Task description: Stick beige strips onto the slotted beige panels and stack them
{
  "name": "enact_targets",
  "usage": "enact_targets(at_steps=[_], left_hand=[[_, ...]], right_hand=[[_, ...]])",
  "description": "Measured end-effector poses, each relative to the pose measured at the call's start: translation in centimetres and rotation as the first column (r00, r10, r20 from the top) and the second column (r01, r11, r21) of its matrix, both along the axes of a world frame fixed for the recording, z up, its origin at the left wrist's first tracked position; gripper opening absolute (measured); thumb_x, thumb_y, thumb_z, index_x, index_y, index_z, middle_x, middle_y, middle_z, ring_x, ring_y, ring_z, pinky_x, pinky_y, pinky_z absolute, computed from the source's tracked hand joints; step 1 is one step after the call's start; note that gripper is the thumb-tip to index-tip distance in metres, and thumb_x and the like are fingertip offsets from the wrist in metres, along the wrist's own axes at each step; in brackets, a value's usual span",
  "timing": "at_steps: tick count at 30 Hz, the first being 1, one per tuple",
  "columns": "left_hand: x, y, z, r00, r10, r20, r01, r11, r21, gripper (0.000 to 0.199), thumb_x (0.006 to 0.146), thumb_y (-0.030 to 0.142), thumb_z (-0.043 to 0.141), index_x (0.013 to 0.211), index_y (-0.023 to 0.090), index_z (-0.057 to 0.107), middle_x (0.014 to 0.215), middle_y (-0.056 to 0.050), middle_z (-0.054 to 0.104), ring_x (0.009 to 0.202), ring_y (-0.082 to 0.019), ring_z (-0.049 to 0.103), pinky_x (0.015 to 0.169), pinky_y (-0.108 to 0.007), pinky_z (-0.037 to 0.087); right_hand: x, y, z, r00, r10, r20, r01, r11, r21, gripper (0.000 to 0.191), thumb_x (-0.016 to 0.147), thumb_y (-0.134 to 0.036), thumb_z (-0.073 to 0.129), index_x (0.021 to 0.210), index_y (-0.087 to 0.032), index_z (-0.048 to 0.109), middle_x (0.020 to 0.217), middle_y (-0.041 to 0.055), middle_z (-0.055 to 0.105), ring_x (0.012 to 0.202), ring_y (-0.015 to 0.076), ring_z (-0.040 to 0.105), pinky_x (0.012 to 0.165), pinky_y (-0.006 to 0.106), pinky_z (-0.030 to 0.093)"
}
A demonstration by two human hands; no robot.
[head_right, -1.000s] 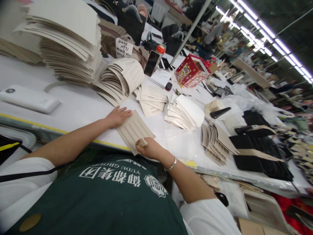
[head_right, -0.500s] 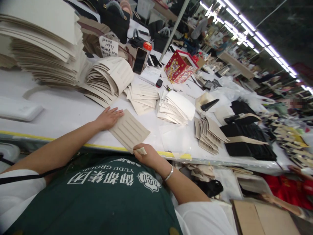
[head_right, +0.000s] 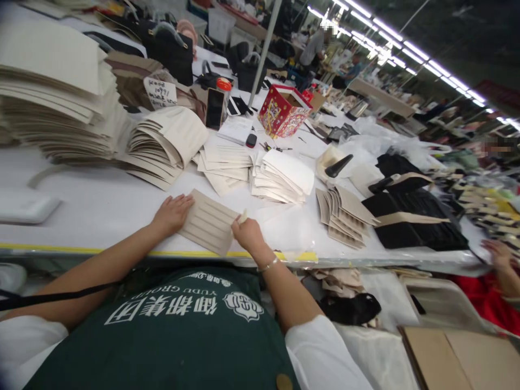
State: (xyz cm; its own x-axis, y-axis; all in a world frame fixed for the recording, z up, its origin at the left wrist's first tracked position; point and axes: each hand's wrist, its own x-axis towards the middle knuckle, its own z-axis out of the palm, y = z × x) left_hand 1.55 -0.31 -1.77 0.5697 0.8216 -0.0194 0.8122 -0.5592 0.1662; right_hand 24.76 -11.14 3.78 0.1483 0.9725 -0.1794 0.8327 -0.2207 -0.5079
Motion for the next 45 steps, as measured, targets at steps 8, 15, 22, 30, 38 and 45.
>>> enact_targets(at_steps=[8,15,22,30,38,45], left_hand=[[-2.2,1.5,-0.6,0.986,-0.138,0.091,0.141,0.990,-0.018,0.047,0.086,0.015,0.028,0.131,0.019,0.043,0.138,-0.005,0.043,0.128,-0.016,0.036,0.108,-0.035,0.026],[-2.6,1.4,-0.8,0.980,-0.142,0.139,0.141,0.990,0.017,0.048,0.088,0.018,0.032,0.136,0.018,0.036,0.136,-0.006,0.045,0.126,-0.016,0.039,0.108,-0.033,0.027],[-2.6,1.4,-0.7,0.982,-0.131,0.135,0.134,0.991,-0.008,0.050,0.086,0.018,0.033,0.136,0.014,0.035,0.137,-0.008,0.044,0.127,-0.017,0.038,0.108,-0.034,0.026],[-2.7,1.7,-0.9,0.979,-0.176,0.103,0.168,0.982,0.085,0.056,0.086,0.043,0.034,0.133,0.013,0.041,0.137,-0.009,0.044,0.128,-0.022,0.036,0.108,-0.040,0.024],[-1.6,1.4,-1.9,0.979,-0.200,0.033,0.181,0.937,0.298,0.060,0.082,0.037,0.018,0.122,0.009,0.053,0.132,-0.012,0.049,0.125,-0.029,0.040,0.101,-0.046,0.031],[-2.1,0.4,-3.8,0.968,-0.207,0.142,0.161,0.946,0.282,0.066,0.083,0.043,0.021,0.143,0.015,0.024,0.131,-0.015,0.049,0.124,-0.032,0.041,0.098,-0.053,0.034]], right_hand=[[-4.5,5.8,0.9,0.923,0.085,-0.376,-0.033,0.989,0.143,0.014,0.084,-0.022,0.048,0.088,-0.019,0.061,0.057,-0.0027,0.062,0.059,0.0120,0.064,0.062,0.019,0.049],[-9.4,9.7,-0.3,0.897,0.439,-0.042,-0.430,0.891,0.145,0.017,0.085,-0.019,0.047,0.082,-0.017,0.064,0.073,0.0008,0.067,0.075,0.0131,0.061,0.074,0.020,0.044],[-9.8,8.9,0.8,0.816,0.566,0.118,-0.577,0.809,0.114,0.018,0.086,-0.019,0.048,0.094,-0.015,0.063,0.091,0.0047,0.066,0.086,0.0148,0.058,0.081,0.023,0.041],[-2.1,6.6,2.4,0.988,-0.091,-0.125,0.092,0.996,-0.001,0.037,0.092,-0.034,0.041,0.065,-0.014,0.057,0.068,0.0058,0.060,0.076,0.0172,0.058,0.073,0.026,0.044],[1.5,0.0,-1.7,0.497,-0.551,-0.671,0.469,0.821,-0.327,0.012,0.083,-0.012,0.047,0.095,-0.015,0.047,0.077,0.0000,0.057,0.057,0.0089,0.058,0.043,0.015,0.042],[0.8,-0.2,-2.0,0.650,-0.300,-0.698,0.199,0.954,-0.224,0.022,0.079,-0.026,0.059,0.062,-0.013,0.052,0.047,-0.0047,0.048,0.042,0.0054,0.044,0.039,0.013,0.032]])
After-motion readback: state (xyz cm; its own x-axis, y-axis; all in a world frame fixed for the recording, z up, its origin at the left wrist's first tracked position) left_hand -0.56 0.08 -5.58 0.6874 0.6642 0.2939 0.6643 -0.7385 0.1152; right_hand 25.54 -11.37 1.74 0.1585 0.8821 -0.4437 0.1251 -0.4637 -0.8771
